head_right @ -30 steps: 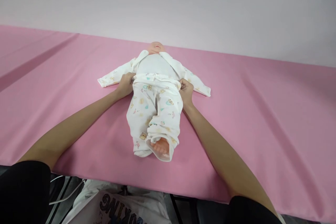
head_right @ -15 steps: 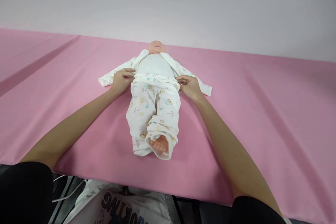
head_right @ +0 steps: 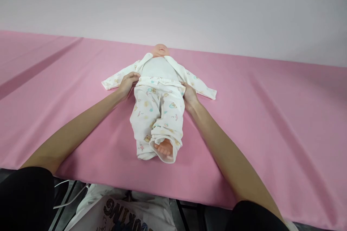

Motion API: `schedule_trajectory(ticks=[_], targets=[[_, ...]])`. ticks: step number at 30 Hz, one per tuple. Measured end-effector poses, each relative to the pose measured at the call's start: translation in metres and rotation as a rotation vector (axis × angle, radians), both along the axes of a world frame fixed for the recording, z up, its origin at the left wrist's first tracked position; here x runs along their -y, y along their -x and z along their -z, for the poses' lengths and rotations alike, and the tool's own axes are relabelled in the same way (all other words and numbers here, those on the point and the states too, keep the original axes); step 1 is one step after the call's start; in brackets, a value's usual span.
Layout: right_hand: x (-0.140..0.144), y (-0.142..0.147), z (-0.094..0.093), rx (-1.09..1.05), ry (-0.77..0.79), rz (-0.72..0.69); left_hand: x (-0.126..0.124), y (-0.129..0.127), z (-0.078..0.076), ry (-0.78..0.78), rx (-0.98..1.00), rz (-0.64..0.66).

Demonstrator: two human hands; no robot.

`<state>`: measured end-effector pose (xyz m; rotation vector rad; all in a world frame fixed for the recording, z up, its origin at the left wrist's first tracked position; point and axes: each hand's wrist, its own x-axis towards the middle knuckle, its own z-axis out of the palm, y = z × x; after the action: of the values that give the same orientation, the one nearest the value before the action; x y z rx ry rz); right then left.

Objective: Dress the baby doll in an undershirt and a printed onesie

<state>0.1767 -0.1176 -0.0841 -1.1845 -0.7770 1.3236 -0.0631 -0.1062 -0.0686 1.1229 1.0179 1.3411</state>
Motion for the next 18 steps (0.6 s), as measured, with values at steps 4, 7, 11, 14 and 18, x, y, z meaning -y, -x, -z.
schedule_trajectory(ticks=[4,7,11,14,18], targets=[[-0.001,-0.003,0.004,-0.007,-0.007,-0.065,0.001,0.001,0.0,-0.008,-0.023,-0.012],[0.003,-0.008,0.004,0.175,-0.112,-0.129,-0.001,0.006,0.007,-0.048,-0.14,0.032],[0.006,-0.017,0.002,0.538,-0.356,-0.232,-0.006,0.014,0.017,-0.168,-0.372,0.187],[0.005,-0.017,0.004,0.684,-0.487,-0.202,-0.008,0.018,0.02,-0.321,-0.574,0.253],[0.004,-0.012,0.01,0.76,-0.628,-0.113,-0.01,0.018,0.021,-0.441,-0.781,0.231]])
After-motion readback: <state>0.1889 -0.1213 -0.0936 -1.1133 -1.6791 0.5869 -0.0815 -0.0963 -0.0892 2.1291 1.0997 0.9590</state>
